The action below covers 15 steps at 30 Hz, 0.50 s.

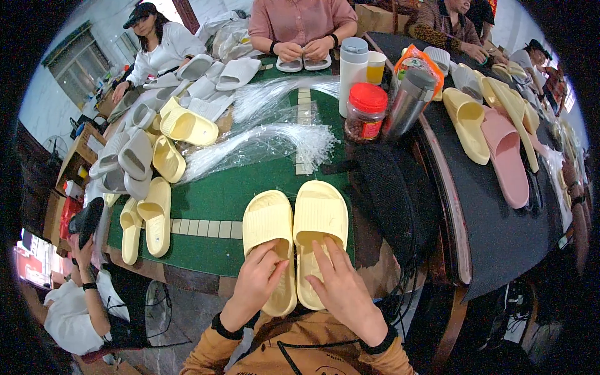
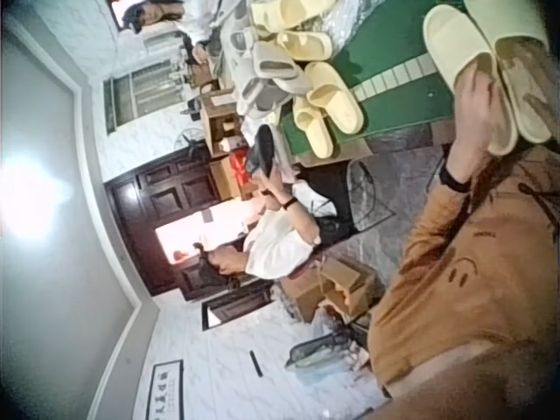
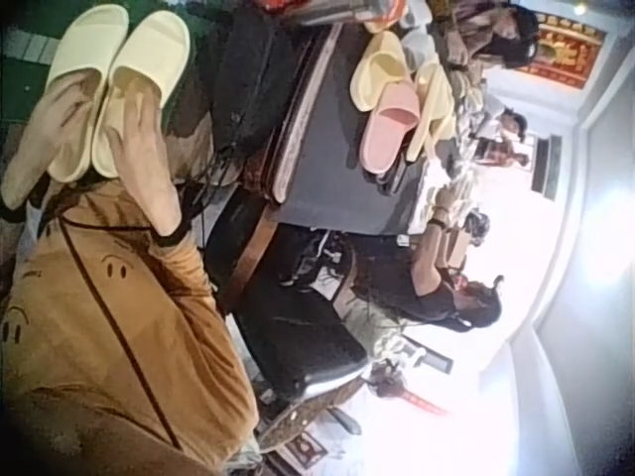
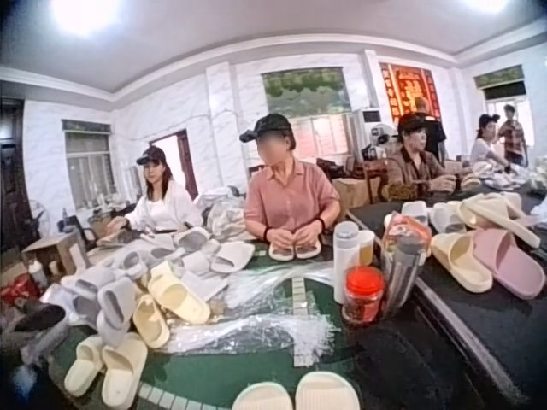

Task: Assembling and checking yellow slippers at a factory workshop table.

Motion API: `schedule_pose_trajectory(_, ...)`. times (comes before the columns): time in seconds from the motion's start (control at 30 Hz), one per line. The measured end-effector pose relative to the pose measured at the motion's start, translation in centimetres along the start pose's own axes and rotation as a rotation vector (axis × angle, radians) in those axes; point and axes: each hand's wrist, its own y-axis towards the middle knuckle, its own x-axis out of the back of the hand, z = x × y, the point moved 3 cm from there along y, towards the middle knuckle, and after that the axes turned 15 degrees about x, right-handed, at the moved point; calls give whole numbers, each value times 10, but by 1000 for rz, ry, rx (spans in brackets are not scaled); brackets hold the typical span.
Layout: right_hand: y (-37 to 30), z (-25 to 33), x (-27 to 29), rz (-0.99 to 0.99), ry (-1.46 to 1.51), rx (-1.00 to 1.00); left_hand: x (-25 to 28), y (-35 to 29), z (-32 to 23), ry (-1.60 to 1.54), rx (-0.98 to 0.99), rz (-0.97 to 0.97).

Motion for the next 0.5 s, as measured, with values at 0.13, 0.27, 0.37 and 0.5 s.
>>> schedule_pose_trajectory(0.13, 7, -6, 23, -146, 87, 14, -4, 7, 4, -5, 109, 123)
schedule_pose_trajectory(0.27, 38, -11, 58, -225, 29, 116, -7, 11, 8, -30, 199, 188)
schedule_pose_trajectory(0.37, 75, -17, 65, -197, -22, 169, -13, 9, 14, 3, 190, 138)
schedule_pose_trajectory(0.5, 126, -44, 41, 21, -128, 161, -13, 10, 13, -14, 198, 156)
